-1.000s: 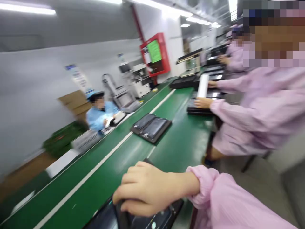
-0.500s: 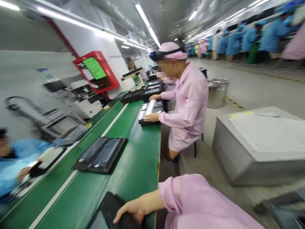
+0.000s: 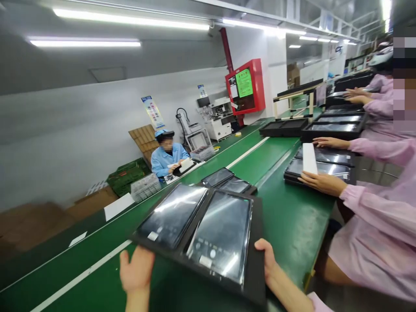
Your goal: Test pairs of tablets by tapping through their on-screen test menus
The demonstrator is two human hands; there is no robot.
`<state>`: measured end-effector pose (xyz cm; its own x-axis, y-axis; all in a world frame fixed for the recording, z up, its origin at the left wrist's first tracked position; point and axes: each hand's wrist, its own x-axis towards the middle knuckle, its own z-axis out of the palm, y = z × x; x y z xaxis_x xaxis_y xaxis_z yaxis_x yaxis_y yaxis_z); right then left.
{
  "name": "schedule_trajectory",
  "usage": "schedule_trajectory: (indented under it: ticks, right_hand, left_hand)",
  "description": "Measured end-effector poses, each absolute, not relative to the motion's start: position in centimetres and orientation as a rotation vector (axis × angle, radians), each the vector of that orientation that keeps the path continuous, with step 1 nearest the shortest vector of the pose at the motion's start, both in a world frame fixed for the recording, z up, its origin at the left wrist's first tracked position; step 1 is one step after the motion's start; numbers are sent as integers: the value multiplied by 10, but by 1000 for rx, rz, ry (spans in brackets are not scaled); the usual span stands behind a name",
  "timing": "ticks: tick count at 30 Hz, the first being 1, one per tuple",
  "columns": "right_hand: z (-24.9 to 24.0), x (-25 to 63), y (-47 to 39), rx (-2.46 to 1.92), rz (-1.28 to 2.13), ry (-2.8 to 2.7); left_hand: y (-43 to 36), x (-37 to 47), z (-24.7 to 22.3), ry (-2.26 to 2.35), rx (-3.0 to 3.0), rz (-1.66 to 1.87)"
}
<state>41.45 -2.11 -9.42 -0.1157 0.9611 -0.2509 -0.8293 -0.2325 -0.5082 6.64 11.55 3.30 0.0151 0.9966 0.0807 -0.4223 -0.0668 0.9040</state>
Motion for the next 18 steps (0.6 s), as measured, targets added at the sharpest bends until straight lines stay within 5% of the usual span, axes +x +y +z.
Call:
schedule_trajectory:
  ticks: [5,10,18]
  right_hand:
    - [-68,443,83,-779,1459,-391]
    - [-58,465,150,-989,1316,-531]
    - [-127,527,-43,-1478,1097,-723]
  left_hand:
    - [130,120,-26,549,835,1236]
    - [110,103,-119,890,922,1015]
    - [109,115,-113,1123,1401,1001]
